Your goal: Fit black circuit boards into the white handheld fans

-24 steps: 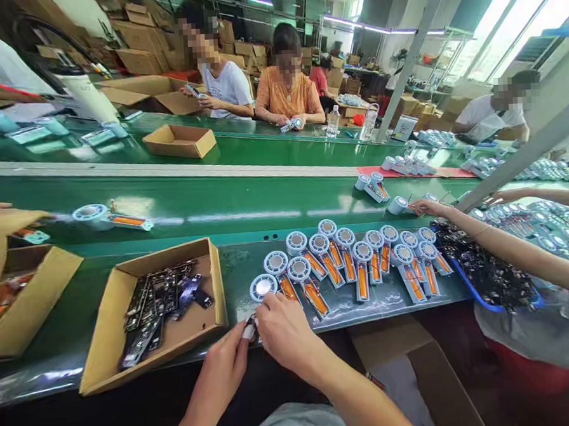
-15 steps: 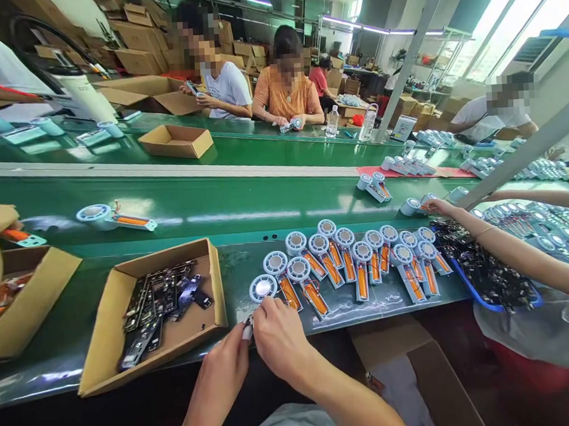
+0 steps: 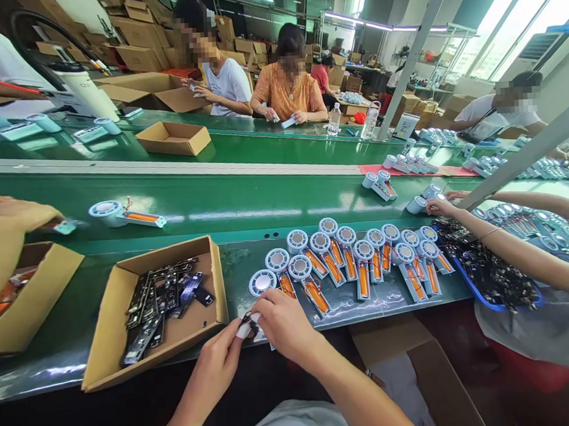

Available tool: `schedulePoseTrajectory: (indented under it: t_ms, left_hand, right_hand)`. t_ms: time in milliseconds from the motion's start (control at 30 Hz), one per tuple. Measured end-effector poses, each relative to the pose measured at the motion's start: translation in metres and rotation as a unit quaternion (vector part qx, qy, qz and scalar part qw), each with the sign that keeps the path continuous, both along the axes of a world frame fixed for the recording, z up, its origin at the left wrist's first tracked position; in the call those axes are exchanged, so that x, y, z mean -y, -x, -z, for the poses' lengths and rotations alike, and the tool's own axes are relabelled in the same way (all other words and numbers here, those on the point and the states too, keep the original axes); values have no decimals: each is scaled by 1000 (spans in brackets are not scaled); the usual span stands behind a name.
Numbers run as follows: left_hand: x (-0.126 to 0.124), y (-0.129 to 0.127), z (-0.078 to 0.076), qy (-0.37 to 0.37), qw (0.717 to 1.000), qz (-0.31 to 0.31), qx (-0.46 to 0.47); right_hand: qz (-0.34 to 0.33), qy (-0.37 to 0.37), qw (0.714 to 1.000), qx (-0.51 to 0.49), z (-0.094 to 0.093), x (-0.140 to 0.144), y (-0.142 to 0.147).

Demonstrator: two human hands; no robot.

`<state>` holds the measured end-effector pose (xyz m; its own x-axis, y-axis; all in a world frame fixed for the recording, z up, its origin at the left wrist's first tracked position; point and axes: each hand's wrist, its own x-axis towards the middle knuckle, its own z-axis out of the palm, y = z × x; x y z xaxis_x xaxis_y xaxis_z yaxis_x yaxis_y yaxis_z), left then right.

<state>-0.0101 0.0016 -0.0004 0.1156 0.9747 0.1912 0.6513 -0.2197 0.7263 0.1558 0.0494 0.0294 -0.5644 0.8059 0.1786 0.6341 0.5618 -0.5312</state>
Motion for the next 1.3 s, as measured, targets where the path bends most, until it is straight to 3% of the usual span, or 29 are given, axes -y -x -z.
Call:
schedulePoseTrajectory:
  t_ms: [167, 300, 467, 567, 733, 867, 933, 1033, 1200, 1300]
  left_hand:
    - [-7, 10, -1, 24, 998, 48, 42]
    - [-5, 12, 5, 39, 996, 70, 45]
    - [-6, 14, 13, 43, 996, 75, 34]
    - [-10, 15, 11, 39, 995, 74, 51]
    - [-11, 11, 5, 42, 996, 37, 73]
    - [-2, 3, 9, 31, 996, -51, 60]
    - [3, -2, 12, 26, 994, -80, 66]
    - [7, -9, 11, 42, 989, -113, 82]
    - [9, -13, -2, 99, 977, -139, 128]
    - [10, -13, -7, 107, 972, -148, 151]
  right_hand:
    - [-62, 53, 995, -58, -13, -17, -17]
    - [-122, 27, 992, -32, -15, -18, -22]
    - [-110, -39, 993, 7, 0, -14, -19]
    - [-92, -40, 995, -4, 7, -14, -14]
    - [-22, -10, 998, -50, -9, -5, -21]
    - [170, 37, 981, -89, -21, 16, -45]
    - [217, 86, 970, -68, -20, 24, -54]
    - [169, 123, 976, -57, -12, 28, -54]
    - [72, -11, 995, -61, -9, 11, -34]
    - [54, -29, 998, -34, -15, 2, -28]
